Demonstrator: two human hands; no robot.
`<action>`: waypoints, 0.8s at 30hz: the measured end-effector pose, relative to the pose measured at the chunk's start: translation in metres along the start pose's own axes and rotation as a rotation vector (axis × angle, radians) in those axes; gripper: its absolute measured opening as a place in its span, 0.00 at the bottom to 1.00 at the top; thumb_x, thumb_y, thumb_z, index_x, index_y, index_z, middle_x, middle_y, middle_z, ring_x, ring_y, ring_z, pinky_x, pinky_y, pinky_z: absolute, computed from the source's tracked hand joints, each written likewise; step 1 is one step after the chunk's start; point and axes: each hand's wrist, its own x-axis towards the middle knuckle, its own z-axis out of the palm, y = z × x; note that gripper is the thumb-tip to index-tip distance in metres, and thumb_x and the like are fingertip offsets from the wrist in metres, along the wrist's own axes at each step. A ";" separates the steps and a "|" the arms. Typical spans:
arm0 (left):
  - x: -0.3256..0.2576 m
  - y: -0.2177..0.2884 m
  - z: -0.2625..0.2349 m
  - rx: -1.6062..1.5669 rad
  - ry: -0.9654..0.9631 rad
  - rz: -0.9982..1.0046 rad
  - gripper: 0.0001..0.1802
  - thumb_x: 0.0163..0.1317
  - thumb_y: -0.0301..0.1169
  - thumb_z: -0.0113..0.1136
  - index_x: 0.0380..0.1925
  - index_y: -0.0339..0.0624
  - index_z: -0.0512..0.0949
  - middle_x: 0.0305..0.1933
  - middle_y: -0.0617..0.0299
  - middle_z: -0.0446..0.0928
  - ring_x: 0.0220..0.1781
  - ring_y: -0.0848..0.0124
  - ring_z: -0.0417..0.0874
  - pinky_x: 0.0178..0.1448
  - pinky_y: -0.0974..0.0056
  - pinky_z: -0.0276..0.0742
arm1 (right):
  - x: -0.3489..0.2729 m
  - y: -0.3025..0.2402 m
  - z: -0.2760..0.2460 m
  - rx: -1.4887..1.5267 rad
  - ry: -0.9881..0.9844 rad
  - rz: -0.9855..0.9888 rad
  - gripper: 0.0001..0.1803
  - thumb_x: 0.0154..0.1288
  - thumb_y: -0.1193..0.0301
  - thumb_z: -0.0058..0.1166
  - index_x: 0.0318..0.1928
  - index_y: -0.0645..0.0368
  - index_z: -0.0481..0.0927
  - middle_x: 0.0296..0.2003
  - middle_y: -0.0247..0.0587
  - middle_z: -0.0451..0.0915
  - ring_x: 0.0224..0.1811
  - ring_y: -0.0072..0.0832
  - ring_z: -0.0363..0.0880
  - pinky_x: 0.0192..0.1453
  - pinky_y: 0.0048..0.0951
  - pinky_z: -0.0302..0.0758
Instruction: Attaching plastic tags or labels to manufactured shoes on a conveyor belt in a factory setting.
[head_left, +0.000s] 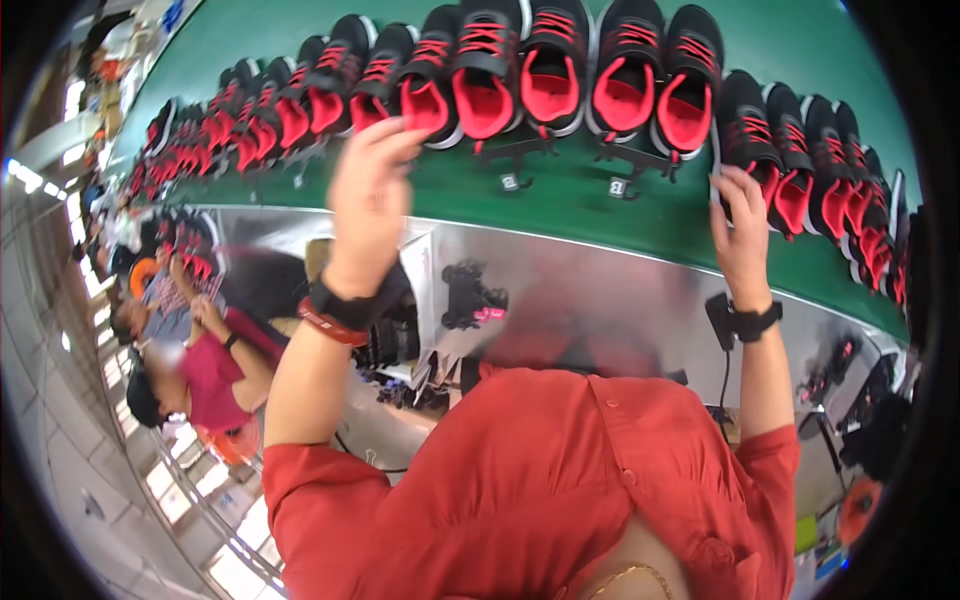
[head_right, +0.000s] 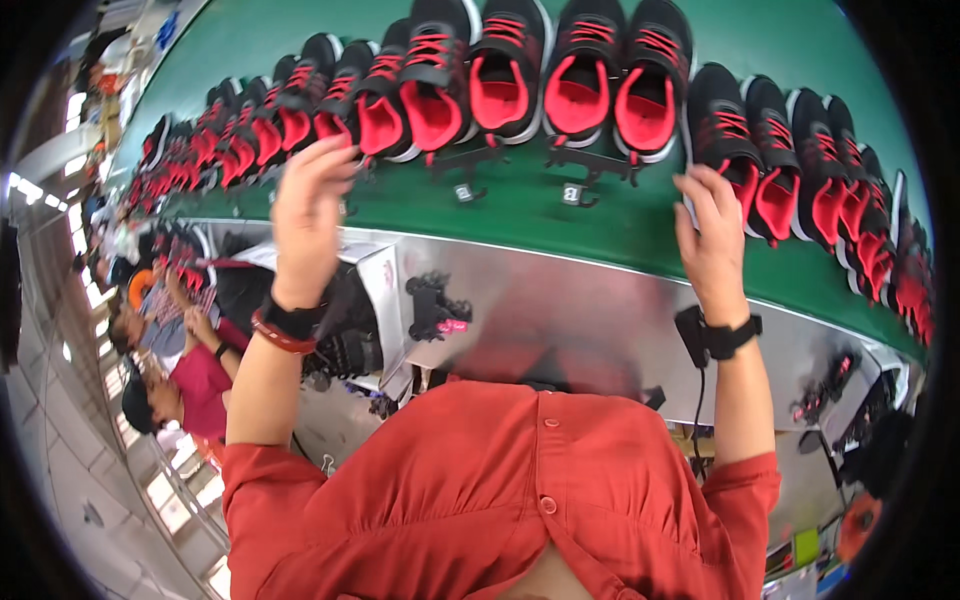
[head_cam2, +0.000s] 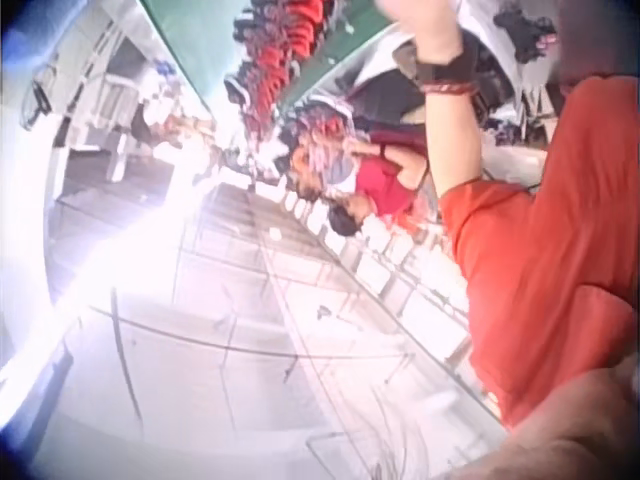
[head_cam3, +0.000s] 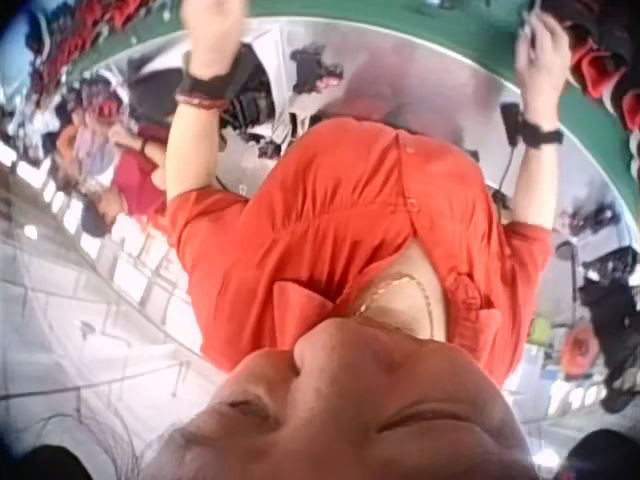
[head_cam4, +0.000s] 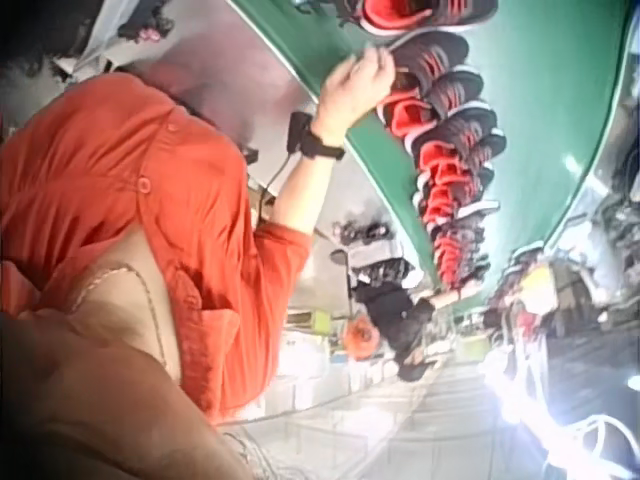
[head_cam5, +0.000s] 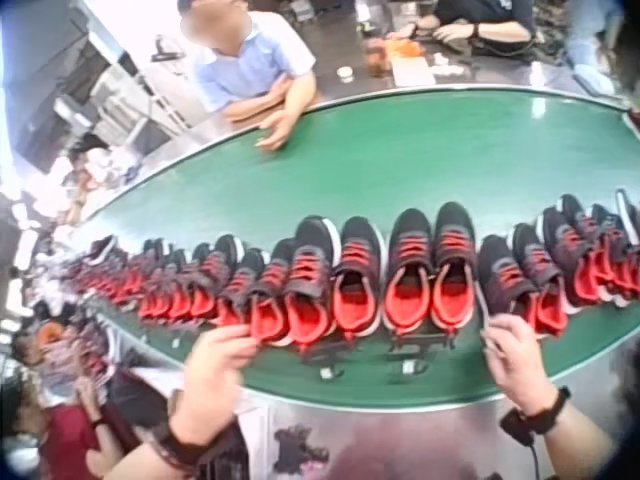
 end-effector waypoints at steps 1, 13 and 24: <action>-0.024 -0.017 -0.027 -0.035 0.112 -0.098 0.21 0.59 0.12 0.43 0.50 0.35 0.76 0.54 0.57 0.75 0.48 0.72 0.81 0.53 0.69 0.77 | -0.016 0.004 0.001 -0.004 -0.051 0.023 0.15 0.57 0.83 0.56 0.46 0.59 0.79 0.50 0.45 0.76 0.53 0.43 0.75 0.56 0.39 0.69; -0.274 -0.055 -0.095 0.246 0.389 -0.812 0.37 0.63 0.38 0.63 0.69 0.37 0.61 0.66 0.46 0.66 0.68 0.54 0.66 0.71 0.55 0.59 | -0.028 -0.022 -0.011 -0.023 -0.085 -0.154 0.10 0.57 0.81 0.56 0.40 0.57 0.80 0.43 0.37 0.79 0.49 0.36 0.75 0.59 0.36 0.63; -0.243 -0.072 -0.059 0.359 0.347 -0.882 0.35 0.52 0.31 0.68 0.60 0.35 0.67 0.49 0.48 0.81 0.50 0.55 0.82 0.56 0.57 0.75 | -0.056 -0.027 -0.013 0.052 -0.132 -0.131 0.08 0.56 0.81 0.56 0.37 0.56 0.78 0.37 0.34 0.78 0.45 0.34 0.75 0.57 0.35 0.62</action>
